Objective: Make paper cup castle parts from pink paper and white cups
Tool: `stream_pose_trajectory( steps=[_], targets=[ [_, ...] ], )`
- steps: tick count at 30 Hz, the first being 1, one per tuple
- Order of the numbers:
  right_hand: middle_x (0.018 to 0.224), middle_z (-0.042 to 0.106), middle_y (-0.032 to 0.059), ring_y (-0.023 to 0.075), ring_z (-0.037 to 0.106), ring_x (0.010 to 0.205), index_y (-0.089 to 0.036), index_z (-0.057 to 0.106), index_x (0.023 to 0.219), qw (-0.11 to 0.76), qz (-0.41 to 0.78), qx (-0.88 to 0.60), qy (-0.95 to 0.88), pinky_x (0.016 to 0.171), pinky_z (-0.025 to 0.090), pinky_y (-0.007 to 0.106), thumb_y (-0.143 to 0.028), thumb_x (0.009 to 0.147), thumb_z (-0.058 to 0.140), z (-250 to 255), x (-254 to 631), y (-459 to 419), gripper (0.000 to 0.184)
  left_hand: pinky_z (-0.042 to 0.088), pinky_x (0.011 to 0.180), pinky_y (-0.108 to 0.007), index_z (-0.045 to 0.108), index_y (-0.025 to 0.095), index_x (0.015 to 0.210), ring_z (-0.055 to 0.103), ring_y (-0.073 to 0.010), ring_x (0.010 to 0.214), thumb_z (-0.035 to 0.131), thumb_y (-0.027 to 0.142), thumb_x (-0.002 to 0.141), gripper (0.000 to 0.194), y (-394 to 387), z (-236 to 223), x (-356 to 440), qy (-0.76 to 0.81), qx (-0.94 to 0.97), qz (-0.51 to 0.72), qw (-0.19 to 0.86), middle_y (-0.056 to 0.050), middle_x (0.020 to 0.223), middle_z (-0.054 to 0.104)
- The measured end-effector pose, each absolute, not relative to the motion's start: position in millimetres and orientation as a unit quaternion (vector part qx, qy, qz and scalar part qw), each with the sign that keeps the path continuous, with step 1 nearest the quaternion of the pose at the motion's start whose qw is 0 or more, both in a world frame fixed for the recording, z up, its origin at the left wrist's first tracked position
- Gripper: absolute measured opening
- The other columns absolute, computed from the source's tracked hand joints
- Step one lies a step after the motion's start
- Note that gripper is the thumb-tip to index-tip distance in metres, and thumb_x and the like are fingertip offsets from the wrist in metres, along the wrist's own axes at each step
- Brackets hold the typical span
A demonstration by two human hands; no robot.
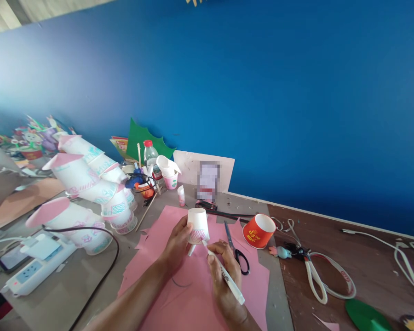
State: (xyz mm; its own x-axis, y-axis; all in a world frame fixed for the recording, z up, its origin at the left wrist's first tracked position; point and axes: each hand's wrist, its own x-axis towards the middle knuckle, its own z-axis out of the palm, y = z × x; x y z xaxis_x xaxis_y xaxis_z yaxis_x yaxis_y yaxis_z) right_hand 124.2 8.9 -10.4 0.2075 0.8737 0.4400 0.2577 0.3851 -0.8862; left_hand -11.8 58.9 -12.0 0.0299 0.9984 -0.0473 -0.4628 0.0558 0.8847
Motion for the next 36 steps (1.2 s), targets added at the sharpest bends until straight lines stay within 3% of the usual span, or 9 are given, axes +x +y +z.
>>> stream_pose_trajectory(
  steps=[8,18,25,36],
  targets=[
    [0.079,0.066,0.0041,0.0185,0.062,0.068,-0.021,0.065,0.081,0.598,0.256,-0.457,-0.607,0.061,0.050,0.030,-0.039,0.085,0.057,-12.8,122.3,8.3,0.020,0.027,0.041,-0.018,0.059,0.017,0.112,0.044,-0.0079,0.054,0.065,0.048,0.078,0.046,59.5,-11.3,-12.2,0.374,0.372,0.582,0.619,-0.001,0.074,0.055],
    [0.080,0.066,0.0032,0.0192,0.063,0.076,-0.022,0.065,0.083,0.601,0.254,-0.440,-0.617,0.075,0.050,0.033,-0.033,0.085,0.057,-16.0,121.7,5.6,0.013,0.024,0.035,-0.016,0.058,0.017,0.114,0.043,-0.0080,0.053,0.064,0.052,0.077,0.050,58.5,-9.3,-12.5,0.378,0.375,0.572,0.623,-0.001,0.075,0.053],
    [0.075,0.062,0.0039,0.0176,0.057,0.063,-0.019,0.065,0.084,0.596,0.316,-0.497,-0.546,0.056,0.048,0.029,-0.043,0.084,0.056,-11.1,129.4,8.8,0.025,0.026,0.036,-0.016,0.059,0.018,0.112,0.043,-0.0080,0.053,0.060,0.050,0.082,0.043,56.8,-8.2,-13.4,0.381,0.380,0.573,0.618,0.000,0.074,0.051],
    [0.075,0.062,0.0046,0.0181,0.056,0.063,-0.018,0.065,0.083,0.598,0.350,-0.502,-0.517,0.057,0.048,0.031,-0.045,0.081,0.059,-12.2,130.1,9.2,0.028,0.027,0.035,-0.016,0.058,0.018,0.112,0.043,-0.0086,0.054,0.058,0.047,0.084,0.040,57.1,-7.3,-13.4,0.368,0.386,0.575,0.620,0.000,0.073,0.051]
  ],
)
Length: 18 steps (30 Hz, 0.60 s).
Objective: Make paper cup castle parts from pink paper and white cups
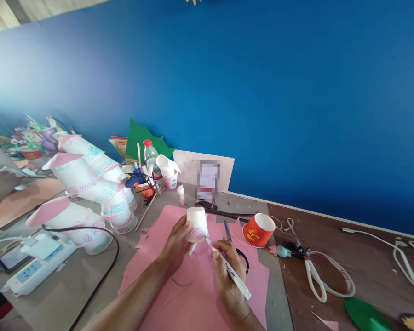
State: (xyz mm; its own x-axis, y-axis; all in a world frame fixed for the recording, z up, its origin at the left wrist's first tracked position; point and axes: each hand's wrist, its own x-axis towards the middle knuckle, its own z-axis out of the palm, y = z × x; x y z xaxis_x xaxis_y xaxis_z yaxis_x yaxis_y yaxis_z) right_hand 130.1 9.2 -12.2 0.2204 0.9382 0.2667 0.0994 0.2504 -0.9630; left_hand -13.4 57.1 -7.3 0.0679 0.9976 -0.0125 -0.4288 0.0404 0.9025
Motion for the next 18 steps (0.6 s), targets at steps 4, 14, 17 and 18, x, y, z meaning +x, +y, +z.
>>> stream_pose_trajectory(
  steps=[4,14,17,18],
  targets=[
    [0.075,0.061,0.0045,0.0177,0.056,0.064,-0.018,0.065,0.085,0.604,0.349,-0.500,-0.514,0.057,0.047,0.030,-0.044,0.081,0.059,-14.2,129.9,10.3,0.028,0.026,0.035,-0.016,0.058,0.018,0.110,0.047,-0.0095,0.056,0.058,0.047,0.084,0.039,57.6,-8.6,-13.6,0.362,0.383,0.574,0.627,0.000,0.074,0.050],
    [0.071,0.061,0.0032,0.0183,0.056,0.062,-0.019,0.064,0.081,0.588,0.339,-0.507,-0.531,0.055,0.048,0.030,-0.047,0.082,0.056,-9.7,128.5,10.6,0.029,0.026,0.035,-0.016,0.059,0.017,0.107,0.044,-0.0086,0.054,0.060,0.049,0.082,0.041,56.7,-6.2,-12.5,0.363,0.375,0.578,0.627,0.000,0.072,0.050],
    [0.065,0.060,0.0015,0.0179,0.056,0.060,-0.020,0.064,0.078,0.588,0.322,-0.496,-0.552,0.056,0.047,0.030,-0.046,0.082,0.055,-7.5,128.3,10.1,0.028,0.026,0.035,-0.016,0.059,0.018,0.107,0.045,-0.0086,0.054,0.061,0.050,0.081,0.042,57.1,-6.7,-12.8,0.364,0.370,0.577,0.630,0.000,0.072,0.051],
    [0.063,0.060,0.0009,0.0180,0.056,0.060,-0.021,0.064,0.077,0.589,0.316,-0.491,-0.559,0.058,0.048,0.031,-0.046,0.083,0.055,-7.3,128.4,9.9,0.027,0.026,0.035,-0.016,0.059,0.018,0.108,0.046,-0.0088,0.054,0.062,0.051,0.080,0.043,57.1,-6.8,-12.9,0.366,0.367,0.576,0.632,0.000,0.071,0.051]
  ],
)
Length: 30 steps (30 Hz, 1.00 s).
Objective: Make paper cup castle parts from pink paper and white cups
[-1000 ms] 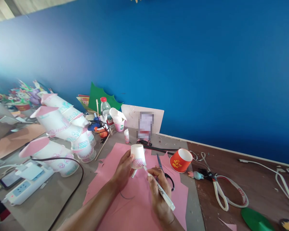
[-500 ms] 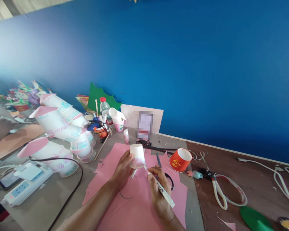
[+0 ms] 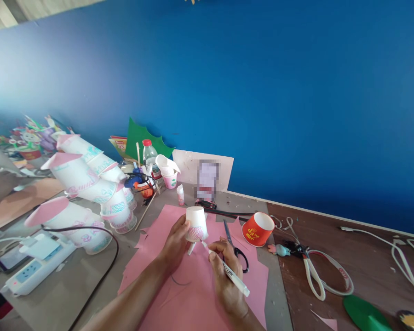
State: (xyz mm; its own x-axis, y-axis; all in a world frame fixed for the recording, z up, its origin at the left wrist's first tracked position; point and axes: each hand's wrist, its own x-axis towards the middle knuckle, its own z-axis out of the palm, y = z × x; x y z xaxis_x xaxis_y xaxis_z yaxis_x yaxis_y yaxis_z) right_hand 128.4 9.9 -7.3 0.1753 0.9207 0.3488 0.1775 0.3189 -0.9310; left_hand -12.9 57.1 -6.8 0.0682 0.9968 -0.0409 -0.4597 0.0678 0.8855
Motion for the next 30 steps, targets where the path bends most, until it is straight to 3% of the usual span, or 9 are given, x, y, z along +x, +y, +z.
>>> stream_pose_trajectory(
  steps=[3,8,15,22,27,30],
  targets=[
    [0.061,0.059,0.0001,0.0178,0.057,0.060,-0.022,0.064,0.076,0.594,0.311,-0.479,-0.566,0.064,0.048,0.033,-0.046,0.083,0.054,-8.0,129.9,9.6,0.027,0.026,0.036,-0.016,0.059,0.018,0.108,0.048,-0.0094,0.055,0.064,0.052,0.078,0.045,57.3,-6.4,-13.3,0.370,0.360,0.574,0.635,0.000,0.072,0.052],
    [0.063,0.057,0.0005,0.0168,0.053,0.055,-0.021,0.064,0.080,0.584,0.341,-0.500,-0.540,0.051,0.043,0.028,-0.049,0.084,0.053,-11.9,133.7,11.1,0.030,0.027,0.035,-0.016,0.058,0.018,0.109,0.047,-0.0091,0.054,0.062,0.050,0.080,0.043,57.5,-6.3,-13.1,0.364,0.365,0.577,0.634,0.000,0.072,0.052],
    [0.059,0.056,0.0002,0.0162,0.051,0.053,-0.020,0.064,0.078,0.591,0.335,-0.509,-0.528,0.049,0.041,0.027,-0.049,0.082,0.055,-10.2,133.5,12.9,0.031,0.027,0.035,-0.015,0.059,0.017,0.106,0.046,-0.0086,0.054,0.063,0.052,0.079,0.044,56.7,-4.7,-12.7,0.366,0.361,0.579,0.633,0.001,0.070,0.051],
    [0.069,0.063,0.0023,0.0174,0.055,0.058,-0.021,0.065,0.085,0.617,0.349,-0.498,-0.499,0.049,0.045,0.028,-0.049,0.081,0.058,-14.4,131.4,12.9,0.029,0.026,0.035,-0.017,0.059,0.018,0.108,0.046,-0.0090,0.054,0.062,0.053,0.079,0.045,56.9,-5.7,-12.9,0.364,0.358,0.575,0.640,0.001,0.070,0.051],
    [0.096,0.070,0.0088,0.0244,0.065,0.090,-0.022,0.061,0.107,0.648,0.377,-0.475,-0.461,0.073,0.053,0.036,-0.043,0.085,0.058,-21.2,128.2,14.2,0.031,0.027,0.036,-0.017,0.058,0.017,0.109,0.043,-0.0086,0.051,0.058,0.052,0.083,0.043,57.2,-6.3,-12.8,0.360,0.356,0.584,0.635,0.002,0.068,0.050],
    [0.100,0.069,0.0094,0.0243,0.065,0.093,-0.022,0.061,0.108,0.639,0.377,-0.455,-0.492,0.078,0.053,0.037,-0.040,0.087,0.056,-21.5,128.9,13.7,0.028,0.028,0.038,-0.018,0.057,0.017,0.103,0.041,-0.0080,0.049,0.057,0.053,0.083,0.041,57.7,-6.6,-12.3,0.365,0.343,0.583,0.639,0.003,0.065,0.048]
  ],
)
